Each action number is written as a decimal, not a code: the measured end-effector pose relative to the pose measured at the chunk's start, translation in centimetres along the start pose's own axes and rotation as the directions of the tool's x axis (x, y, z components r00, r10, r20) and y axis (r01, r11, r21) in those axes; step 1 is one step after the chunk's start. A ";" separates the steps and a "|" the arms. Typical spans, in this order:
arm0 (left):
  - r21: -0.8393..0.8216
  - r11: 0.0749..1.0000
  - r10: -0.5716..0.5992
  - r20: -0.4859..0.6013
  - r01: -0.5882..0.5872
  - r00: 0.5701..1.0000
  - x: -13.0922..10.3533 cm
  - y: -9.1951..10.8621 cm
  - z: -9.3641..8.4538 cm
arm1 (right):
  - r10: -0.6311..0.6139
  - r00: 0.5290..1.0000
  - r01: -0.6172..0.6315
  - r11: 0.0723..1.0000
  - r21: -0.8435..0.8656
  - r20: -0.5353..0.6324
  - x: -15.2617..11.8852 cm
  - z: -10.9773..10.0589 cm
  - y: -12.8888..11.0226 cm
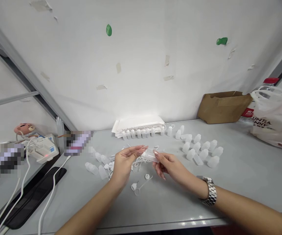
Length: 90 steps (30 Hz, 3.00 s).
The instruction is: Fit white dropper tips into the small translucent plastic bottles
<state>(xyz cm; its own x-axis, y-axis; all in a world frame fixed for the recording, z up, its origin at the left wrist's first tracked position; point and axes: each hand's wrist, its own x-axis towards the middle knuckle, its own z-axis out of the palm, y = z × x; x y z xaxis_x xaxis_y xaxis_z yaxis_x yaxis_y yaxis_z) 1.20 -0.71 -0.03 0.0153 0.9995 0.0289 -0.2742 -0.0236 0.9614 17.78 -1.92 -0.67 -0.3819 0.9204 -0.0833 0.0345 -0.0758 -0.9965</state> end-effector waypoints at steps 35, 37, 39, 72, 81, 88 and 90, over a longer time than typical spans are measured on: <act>-0.129 0.988 -0.080 0.023 0.082 0.997 -0.4 0.1 0.6 | -0.305 0.942 0.227 0.884 -0.408 -0.137 -0.3 0.4 0.5; -0.141 0.984 -0.105 0.037 0.109 0.994 -0.4 0.0 0.6 | -0.309 0.942 0.231 0.879 -0.417 -0.130 -0.4 0.5 0.4; -0.151 0.981 -0.117 0.048 0.123 0.992 -0.3 -0.1 0.6 | -0.305 0.944 0.228 0.881 -0.416 -0.128 -0.5 0.6 0.5; -0.057 0.960 -0.260 0.185 0.274 0.948 0.8 1.3 -0.9 | 0.095 0.945 -0.167 0.963 0.211 0.312 -0.1 -0.3 -0.7; -0.075 0.987 -0.132 0.117 0.141 0.984 0.9 1.6 -1.1 | 0.122 0.956 -0.168 0.973 0.156 0.267 -0.1 -0.2 -0.5; 0.003 0.996 -0.087 0.100 0.087 0.991 1.0 1.4 -1.3 | 0.136 0.946 -0.172 0.980 0.102 0.296 -0.2 0.1 -0.4; -0.014 0.995 -0.100 0.092 0.102 0.991 1.0 1.3 -1.3 | 0.125 0.947 -0.161 0.982 0.099 0.295 -0.2 0.1 -0.4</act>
<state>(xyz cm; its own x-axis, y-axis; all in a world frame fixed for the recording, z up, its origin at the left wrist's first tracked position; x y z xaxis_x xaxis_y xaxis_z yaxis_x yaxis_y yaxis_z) -0.37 0.30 0.87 0.1308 0.9905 -0.0429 -0.2846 0.0789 0.9554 17.72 -2.15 -0.21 -0.6299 0.7493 -0.2045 0.0039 -0.2602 -0.9656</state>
